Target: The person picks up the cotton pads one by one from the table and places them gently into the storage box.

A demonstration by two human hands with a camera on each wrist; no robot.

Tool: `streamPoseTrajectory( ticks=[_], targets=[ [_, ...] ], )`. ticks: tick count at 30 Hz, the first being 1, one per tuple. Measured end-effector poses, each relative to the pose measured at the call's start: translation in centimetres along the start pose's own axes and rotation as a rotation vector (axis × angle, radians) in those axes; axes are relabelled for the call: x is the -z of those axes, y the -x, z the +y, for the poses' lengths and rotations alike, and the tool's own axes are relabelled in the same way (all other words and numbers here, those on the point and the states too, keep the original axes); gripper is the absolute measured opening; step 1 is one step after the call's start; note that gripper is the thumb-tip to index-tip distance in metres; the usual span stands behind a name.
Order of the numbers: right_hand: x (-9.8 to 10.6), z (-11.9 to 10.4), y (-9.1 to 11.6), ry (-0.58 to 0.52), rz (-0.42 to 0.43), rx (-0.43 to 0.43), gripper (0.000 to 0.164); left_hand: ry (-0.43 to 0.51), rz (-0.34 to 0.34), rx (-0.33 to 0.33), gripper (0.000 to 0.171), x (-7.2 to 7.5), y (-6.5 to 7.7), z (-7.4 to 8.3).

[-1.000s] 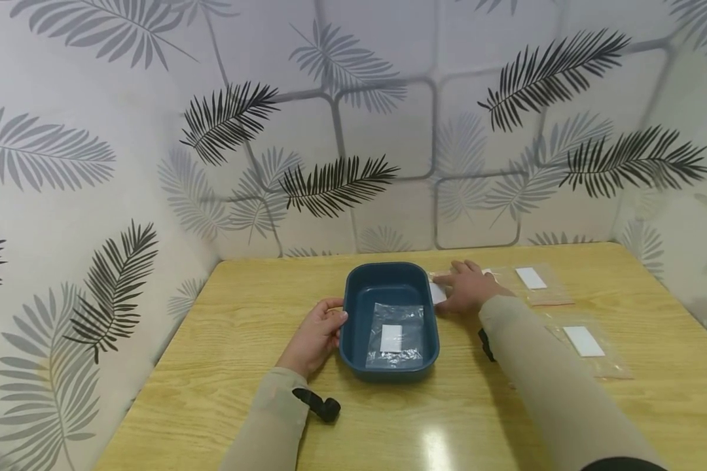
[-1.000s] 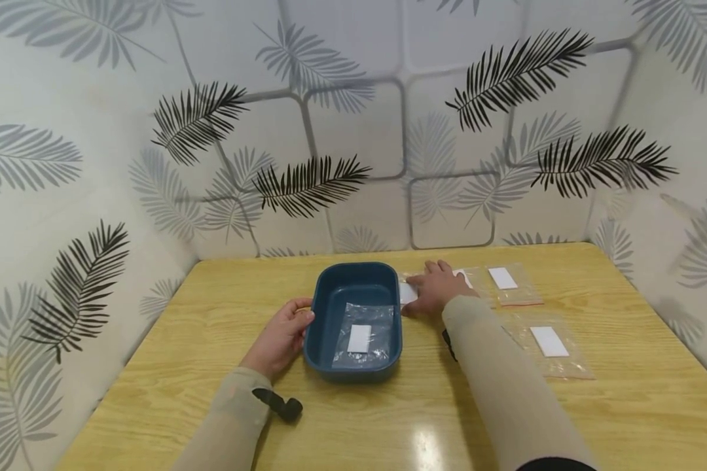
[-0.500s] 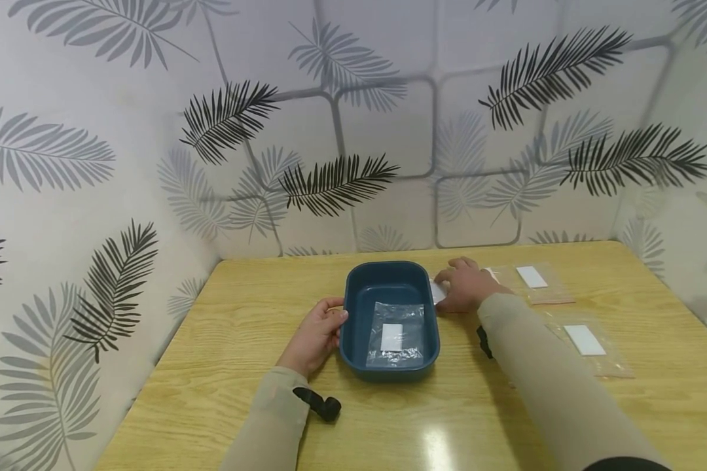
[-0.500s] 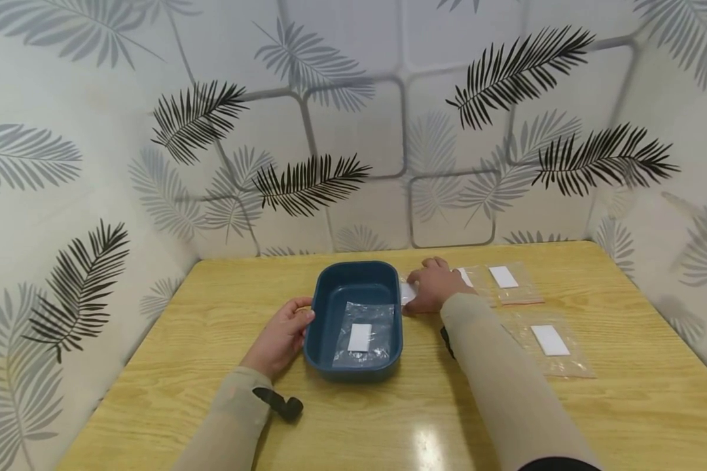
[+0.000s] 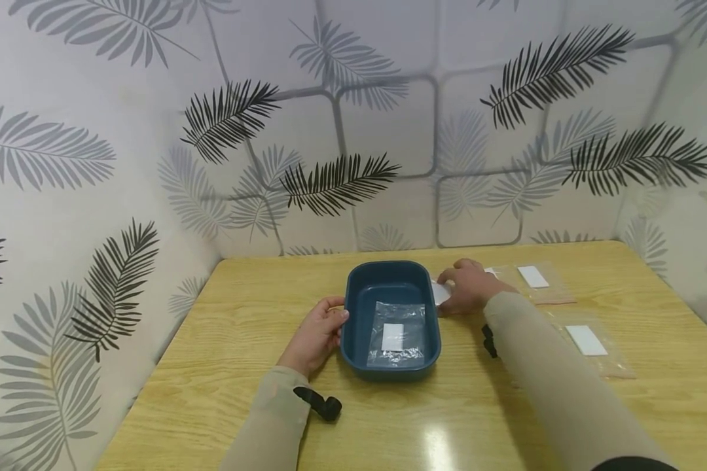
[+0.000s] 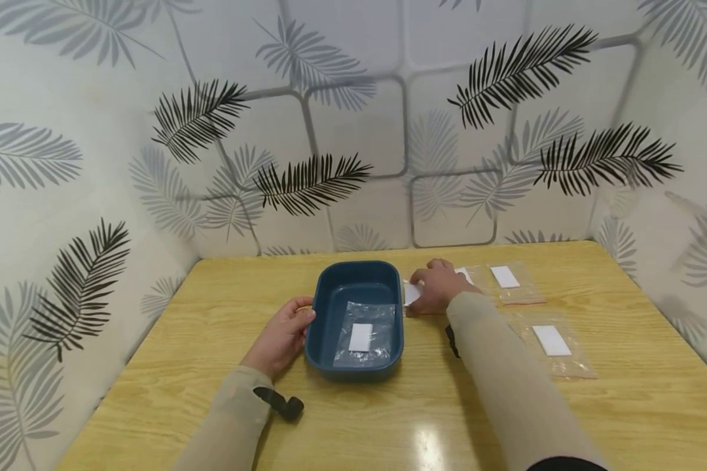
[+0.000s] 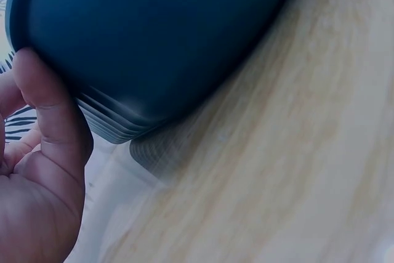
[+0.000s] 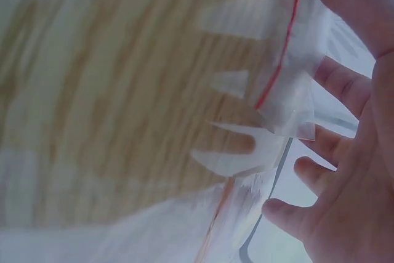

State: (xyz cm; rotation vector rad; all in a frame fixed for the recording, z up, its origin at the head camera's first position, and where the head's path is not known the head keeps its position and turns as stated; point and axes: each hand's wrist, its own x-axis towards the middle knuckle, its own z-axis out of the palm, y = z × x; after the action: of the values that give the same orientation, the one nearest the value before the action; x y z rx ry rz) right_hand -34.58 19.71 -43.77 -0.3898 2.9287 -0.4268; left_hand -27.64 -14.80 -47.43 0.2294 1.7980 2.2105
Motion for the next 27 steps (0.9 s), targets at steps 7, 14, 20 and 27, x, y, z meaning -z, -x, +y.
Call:
streamPoseTrajectory(
  ticks=[7,14,20,27],
  targets=[
    [0.3,0.3,0.7,0.041,-0.017,0.038,0.08,0.016,-0.004,0.008,0.038,0.0,0.1,0.0],
    [0.1,0.6,0.8,0.073,-0.006,0.042,0.073,0.018,-0.014,-0.003,0.037,0.1,-0.1,0.0],
    [0.0,0.9,0.7,0.045,0.035,0.05,0.069,0.035,-0.01,-0.007,0.038,0.1,-0.3,-0.1],
    [-0.1,1.2,0.9,0.049,0.085,0.104,0.064,0.036,0.009,0.008,0.038,-0.1,-0.2,0.1]
  ],
)
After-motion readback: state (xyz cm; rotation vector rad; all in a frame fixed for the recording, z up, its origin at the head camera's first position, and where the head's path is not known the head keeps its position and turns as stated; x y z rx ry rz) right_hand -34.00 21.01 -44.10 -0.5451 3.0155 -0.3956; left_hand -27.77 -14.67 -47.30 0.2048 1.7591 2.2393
